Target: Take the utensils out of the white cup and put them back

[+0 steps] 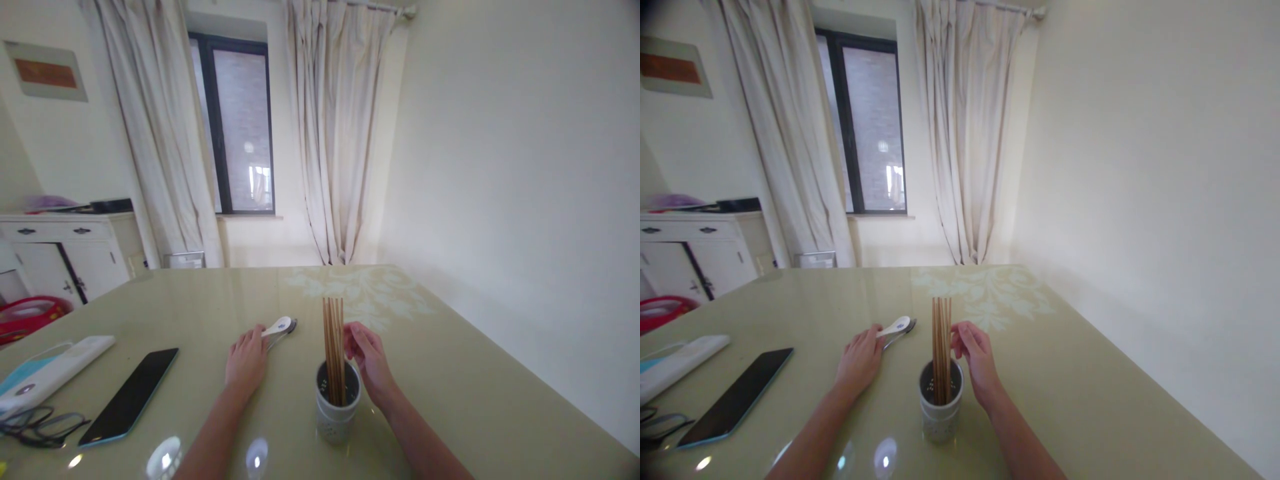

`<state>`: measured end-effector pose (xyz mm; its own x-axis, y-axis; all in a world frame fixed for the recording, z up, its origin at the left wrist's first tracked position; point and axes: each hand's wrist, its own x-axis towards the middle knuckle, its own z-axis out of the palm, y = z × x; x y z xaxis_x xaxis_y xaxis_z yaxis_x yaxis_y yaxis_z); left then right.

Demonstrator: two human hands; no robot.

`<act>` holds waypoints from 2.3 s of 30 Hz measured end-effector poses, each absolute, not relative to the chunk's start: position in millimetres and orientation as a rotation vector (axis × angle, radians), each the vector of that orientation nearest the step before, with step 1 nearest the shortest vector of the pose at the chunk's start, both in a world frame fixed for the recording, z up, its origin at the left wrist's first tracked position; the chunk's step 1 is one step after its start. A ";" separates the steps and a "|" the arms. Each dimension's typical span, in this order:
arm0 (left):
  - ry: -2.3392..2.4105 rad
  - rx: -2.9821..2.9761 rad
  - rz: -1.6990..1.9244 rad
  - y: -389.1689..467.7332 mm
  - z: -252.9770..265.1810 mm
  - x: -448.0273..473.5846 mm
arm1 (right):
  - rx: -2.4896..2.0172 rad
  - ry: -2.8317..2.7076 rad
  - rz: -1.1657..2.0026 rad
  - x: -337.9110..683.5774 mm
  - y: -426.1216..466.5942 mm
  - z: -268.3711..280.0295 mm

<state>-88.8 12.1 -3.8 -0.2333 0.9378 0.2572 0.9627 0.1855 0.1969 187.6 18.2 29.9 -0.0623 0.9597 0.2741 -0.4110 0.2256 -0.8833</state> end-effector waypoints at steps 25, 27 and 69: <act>-2.421 -1.825 -0.775 4.0 11.5 -97.8 | -0.702 -1.224 1.144 193.2 18.0 41.5; -2.319 -1.805 -0.935 1.1 18.3 -94.8 | -0.757 -1.261 1.044 195.6 17.4 44.6; -2.231 -2.059 -1.623 9.4 -2.9 -58.5 | -0.780 -1.348 0.815 180.1 -11.5 44.1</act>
<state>-58.5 9.4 -2.9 -0.2555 0.8978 0.3588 0.6178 -0.1339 0.7749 180.1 -11.5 44.1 0.0475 0.8593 0.5093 -0.0519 0.5113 -0.8578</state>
